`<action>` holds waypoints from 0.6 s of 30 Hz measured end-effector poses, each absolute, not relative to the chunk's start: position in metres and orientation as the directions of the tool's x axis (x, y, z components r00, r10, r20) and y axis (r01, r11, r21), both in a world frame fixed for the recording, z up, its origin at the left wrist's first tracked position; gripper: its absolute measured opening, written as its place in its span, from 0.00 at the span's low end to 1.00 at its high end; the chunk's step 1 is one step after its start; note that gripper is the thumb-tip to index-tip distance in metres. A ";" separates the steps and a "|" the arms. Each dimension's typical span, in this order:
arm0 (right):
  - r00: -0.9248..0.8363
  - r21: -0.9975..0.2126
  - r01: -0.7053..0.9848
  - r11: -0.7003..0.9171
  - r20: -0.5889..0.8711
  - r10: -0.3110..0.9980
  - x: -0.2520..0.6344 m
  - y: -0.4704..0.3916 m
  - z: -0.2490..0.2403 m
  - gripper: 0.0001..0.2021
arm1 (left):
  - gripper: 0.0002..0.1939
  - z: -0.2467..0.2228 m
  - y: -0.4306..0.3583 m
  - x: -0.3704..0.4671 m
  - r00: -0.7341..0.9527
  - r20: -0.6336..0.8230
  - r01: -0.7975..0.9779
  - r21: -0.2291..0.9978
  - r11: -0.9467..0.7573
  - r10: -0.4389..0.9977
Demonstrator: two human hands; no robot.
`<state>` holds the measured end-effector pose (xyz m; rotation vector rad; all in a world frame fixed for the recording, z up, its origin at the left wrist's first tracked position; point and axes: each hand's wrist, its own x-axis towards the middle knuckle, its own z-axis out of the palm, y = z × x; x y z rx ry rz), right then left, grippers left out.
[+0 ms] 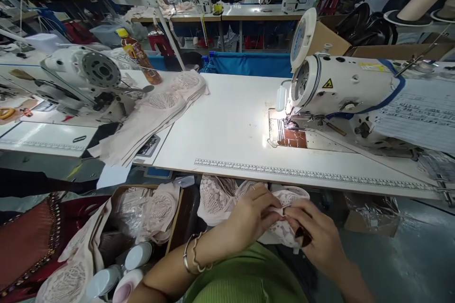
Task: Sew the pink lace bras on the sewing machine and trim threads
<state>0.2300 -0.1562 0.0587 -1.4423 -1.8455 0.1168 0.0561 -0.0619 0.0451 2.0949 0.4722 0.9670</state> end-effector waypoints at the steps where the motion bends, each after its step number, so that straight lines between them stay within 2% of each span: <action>1: -0.046 -0.477 0.813 0.334 0.520 0.853 0.233 -0.156 0.056 0.08 | 0.03 0.044 -0.061 0.055 0.629 0.461 0.013 0.799 -0.601 0.627; 3: -0.052 -0.510 0.802 0.309 0.457 0.888 0.242 -0.156 0.051 0.09 | 0.02 0.045 -0.058 0.051 0.602 0.417 0.005 0.851 -0.525 0.681; 7: -0.160 -0.787 0.549 0.281 0.231 0.960 0.263 -0.159 0.052 0.17 | 0.05 0.048 -0.050 0.038 0.568 0.233 0.008 0.958 -0.288 0.789; 9: -0.159 -0.852 0.460 0.251 0.199 0.967 0.272 -0.160 0.057 0.18 | 0.07 0.048 -0.045 0.031 0.541 0.146 0.006 0.984 -0.178 0.828; 12: -0.082 -0.856 0.464 0.227 0.214 0.973 0.281 -0.161 0.065 0.14 | 0.09 0.044 -0.040 0.023 0.479 0.133 -0.032 0.990 -0.135 0.867; 18: 0.127 -0.727 0.653 0.212 0.381 0.916 0.274 -0.162 0.058 0.08 | 0.09 0.033 -0.044 0.023 0.343 0.242 0.024 0.964 -0.266 0.908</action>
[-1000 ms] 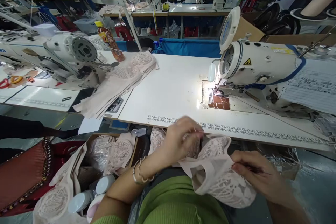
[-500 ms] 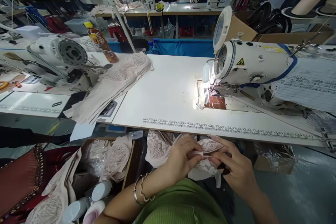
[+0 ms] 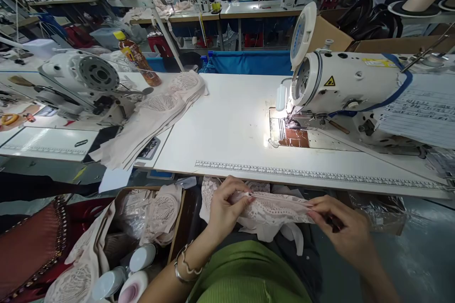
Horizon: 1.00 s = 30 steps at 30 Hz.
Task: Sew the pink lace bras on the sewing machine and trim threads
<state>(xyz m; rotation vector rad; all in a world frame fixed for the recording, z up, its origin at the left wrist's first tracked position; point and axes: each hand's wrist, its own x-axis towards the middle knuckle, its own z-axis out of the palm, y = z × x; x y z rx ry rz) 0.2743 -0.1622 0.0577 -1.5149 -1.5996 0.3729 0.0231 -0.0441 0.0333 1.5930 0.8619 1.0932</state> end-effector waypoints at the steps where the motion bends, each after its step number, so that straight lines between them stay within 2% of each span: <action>1: 0.151 -0.703 0.679 0.209 0.413 0.898 0.271 -0.162 0.055 0.08 | 0.09 0.033 -0.045 0.024 0.326 0.254 0.035 0.959 -0.280 0.911; 4: 0.200 -0.649 0.743 0.164 0.449 0.871 0.265 -0.161 0.047 0.07 | 0.09 0.031 -0.045 0.024 0.296 0.249 0.048 0.960 -0.275 0.922; 7: 0.213 -0.610 0.783 0.121 0.447 0.869 0.265 -0.158 0.044 0.02 | 0.07 0.029 -0.043 0.024 0.284 0.228 0.028 0.969 -0.246 0.931; 9: 0.204 -0.615 0.779 0.122 0.433 0.878 0.267 -0.155 0.046 0.04 | 0.07 0.026 -0.042 0.024 0.277 0.214 0.000 0.975 -0.223 0.937; 11: 0.201 -0.669 0.733 0.119 0.382 0.902 0.270 -0.152 0.050 0.06 | 0.07 0.023 -0.042 0.025 0.275 0.185 -0.027 0.982 -0.185 0.943; 15: 0.154 -0.835 0.546 0.076 0.188 0.970 0.279 -0.148 0.066 0.12 | 0.11 0.019 -0.042 0.024 0.300 0.121 -0.098 0.991 -0.095 0.946; 17: 0.086 -0.886 0.456 0.085 0.139 0.987 0.285 -0.147 0.076 0.14 | 0.13 0.021 -0.038 0.019 0.362 0.107 -0.135 0.989 -0.061 0.926; 19: 0.010 -0.910 0.400 0.104 0.118 0.993 0.288 -0.145 0.084 0.14 | 0.15 0.029 -0.032 0.014 0.526 0.094 -0.116 0.993 -0.039 0.845; 22: -0.092 -0.905 0.413 0.106 0.074 0.993 0.278 -0.141 0.093 0.13 | 0.20 0.045 -0.027 0.015 0.822 0.081 -0.016 0.993 -0.119 0.564; 24: -0.139 -0.873 0.475 0.111 0.049 0.989 0.264 -0.137 0.094 0.11 | 0.23 0.052 -0.030 0.023 0.901 0.099 0.002 0.972 -0.233 0.422; 27: -0.165 -0.823 0.546 0.156 0.077 0.983 0.248 -0.133 0.087 0.09 | 0.12 0.052 -0.041 0.041 0.883 0.148 -0.016 0.957 -0.288 0.445; 30: -0.101 -0.833 0.538 0.131 0.091 0.991 0.249 -0.136 0.075 0.05 | 0.16 0.049 -0.049 0.051 0.810 0.167 -0.035 0.971 -0.238 0.562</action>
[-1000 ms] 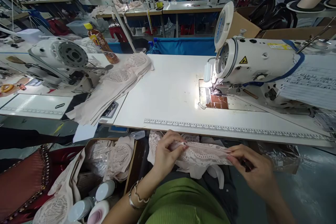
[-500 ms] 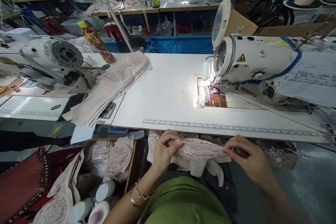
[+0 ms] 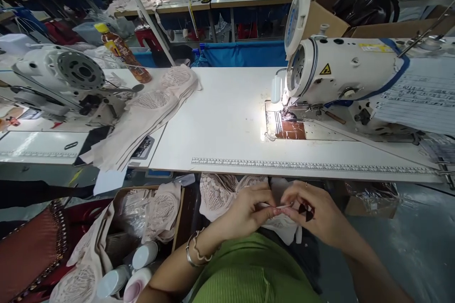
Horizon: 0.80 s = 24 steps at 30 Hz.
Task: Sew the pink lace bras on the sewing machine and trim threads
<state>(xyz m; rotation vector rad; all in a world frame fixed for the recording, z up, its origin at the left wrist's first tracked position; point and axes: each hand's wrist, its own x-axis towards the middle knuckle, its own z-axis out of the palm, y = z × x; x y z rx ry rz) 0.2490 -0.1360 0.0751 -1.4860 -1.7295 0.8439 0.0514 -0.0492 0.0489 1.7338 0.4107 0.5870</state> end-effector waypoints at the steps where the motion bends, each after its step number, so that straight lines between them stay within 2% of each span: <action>1: -0.081 -0.849 0.517 0.108 0.077 0.994 0.253 -0.138 0.071 0.07 | 0.16 0.048 -0.050 0.052 0.793 0.165 -0.039 0.974 -0.221 0.586; 5: -0.115 -0.900 0.428 0.081 0.034 0.993 0.268 -0.144 0.064 0.10 | 0.16 0.048 -0.044 0.049 0.770 0.143 -0.055 0.986 -0.159 0.622; 11: -0.157 -0.910 0.393 0.132 0.075 0.985 0.270 -0.140 0.066 0.11 | 0.17 0.048 -0.042 0.048 0.758 0.116 -0.059 0.992 -0.109 0.642; 16: -0.192 -0.921 0.369 0.126 0.057 0.980 0.271 -0.138 0.063 0.07 | 0.17 0.049 -0.042 0.048 0.752 0.099 -0.046 0.994 -0.098 0.652; 24: -0.003 -0.990 0.113 0.081 0.081 0.997 0.266 -0.135 0.062 0.12 | 0.13 0.054 -0.045 0.050 0.784 0.122 -0.102 0.992 -0.068 0.609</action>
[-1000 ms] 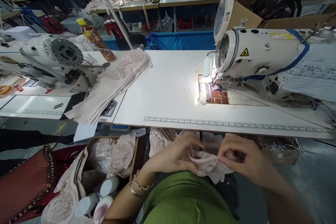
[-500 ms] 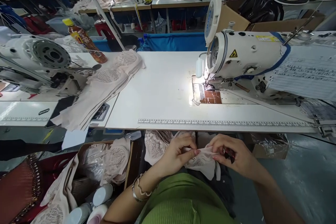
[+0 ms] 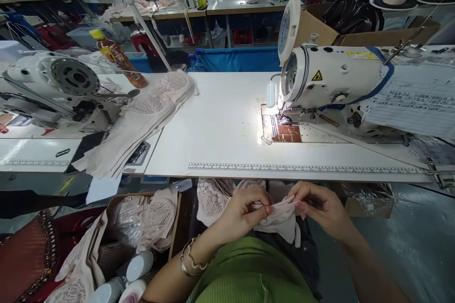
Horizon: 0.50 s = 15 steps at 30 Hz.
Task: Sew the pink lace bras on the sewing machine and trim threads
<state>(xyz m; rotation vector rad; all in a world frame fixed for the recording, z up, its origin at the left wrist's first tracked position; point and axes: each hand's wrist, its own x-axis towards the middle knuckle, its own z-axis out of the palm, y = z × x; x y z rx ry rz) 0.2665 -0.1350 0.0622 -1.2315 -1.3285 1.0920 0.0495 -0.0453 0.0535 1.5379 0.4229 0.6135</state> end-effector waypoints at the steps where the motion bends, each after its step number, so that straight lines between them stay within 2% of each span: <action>1: 0.036 -0.992 0.100 0.083 0.087 0.996 0.265 -0.135 0.061 0.12 | 0.13 0.054 -0.046 0.050 0.783 0.123 -0.101 0.992 -0.069 0.610; 7: 0.199 -0.991 0.095 0.093 0.110 0.974 0.256 -0.136 0.055 0.13 | 0.12 0.052 -0.050 0.052 0.761 0.162 -0.094 0.986 -0.141 0.629; 13: 0.219 -0.986 0.102 0.135 0.155 0.963 0.252 -0.132 0.057 0.13 | 0.10 0.050 -0.053 0.054 0.743 0.147 -0.070 0.987 -0.143 0.653; 15: 0.220 -0.983 0.108 0.147 0.168 0.961 0.251 -0.132 0.057 0.11 | 0.06 0.054 -0.054 0.056 0.742 0.106 -0.020 0.991 -0.136 0.662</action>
